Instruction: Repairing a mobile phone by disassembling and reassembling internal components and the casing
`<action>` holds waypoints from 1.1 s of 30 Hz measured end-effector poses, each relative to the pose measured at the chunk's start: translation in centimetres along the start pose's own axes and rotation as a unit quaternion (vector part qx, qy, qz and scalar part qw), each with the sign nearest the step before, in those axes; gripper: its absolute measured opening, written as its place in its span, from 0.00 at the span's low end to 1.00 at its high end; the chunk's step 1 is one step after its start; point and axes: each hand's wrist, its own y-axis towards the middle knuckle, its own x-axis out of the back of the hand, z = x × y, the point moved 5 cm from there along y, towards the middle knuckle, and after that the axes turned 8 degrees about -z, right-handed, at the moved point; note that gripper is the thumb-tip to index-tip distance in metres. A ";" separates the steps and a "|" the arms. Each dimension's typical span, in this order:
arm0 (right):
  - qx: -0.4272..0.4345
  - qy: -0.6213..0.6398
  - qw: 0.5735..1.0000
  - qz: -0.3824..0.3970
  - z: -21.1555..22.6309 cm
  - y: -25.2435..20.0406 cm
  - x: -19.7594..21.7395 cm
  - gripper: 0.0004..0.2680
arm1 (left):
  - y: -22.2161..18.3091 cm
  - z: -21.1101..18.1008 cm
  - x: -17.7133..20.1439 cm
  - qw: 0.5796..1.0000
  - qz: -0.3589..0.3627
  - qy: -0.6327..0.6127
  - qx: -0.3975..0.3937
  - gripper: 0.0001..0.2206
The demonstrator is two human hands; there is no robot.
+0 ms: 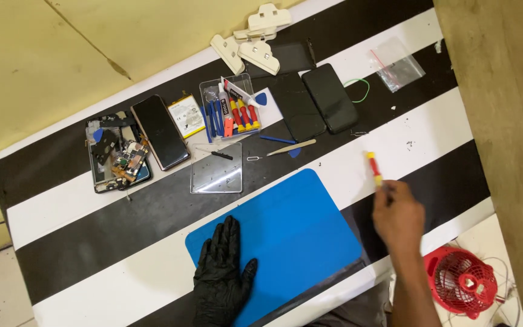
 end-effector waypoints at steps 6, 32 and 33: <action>0.067 0.101 0.988 0.100 1.8 -4.1 -1.2 0.10 | 0.2 0.8 -0.6 0.996 0.074 -0.002 -0.048 0.39; 0.246 0.063 0.967 -0.004 5.4 -2.1 -3.0 0.11 | -2.8 -8.5 -3.5 0.951 0.198 -0.131 -0.199 0.38; 0.245 0.051 0.968 0.003 5.4 -2.2 -3.2 0.11 | -4.4 -10.2 -2.6 0.885 0.260 -0.154 -0.354 0.36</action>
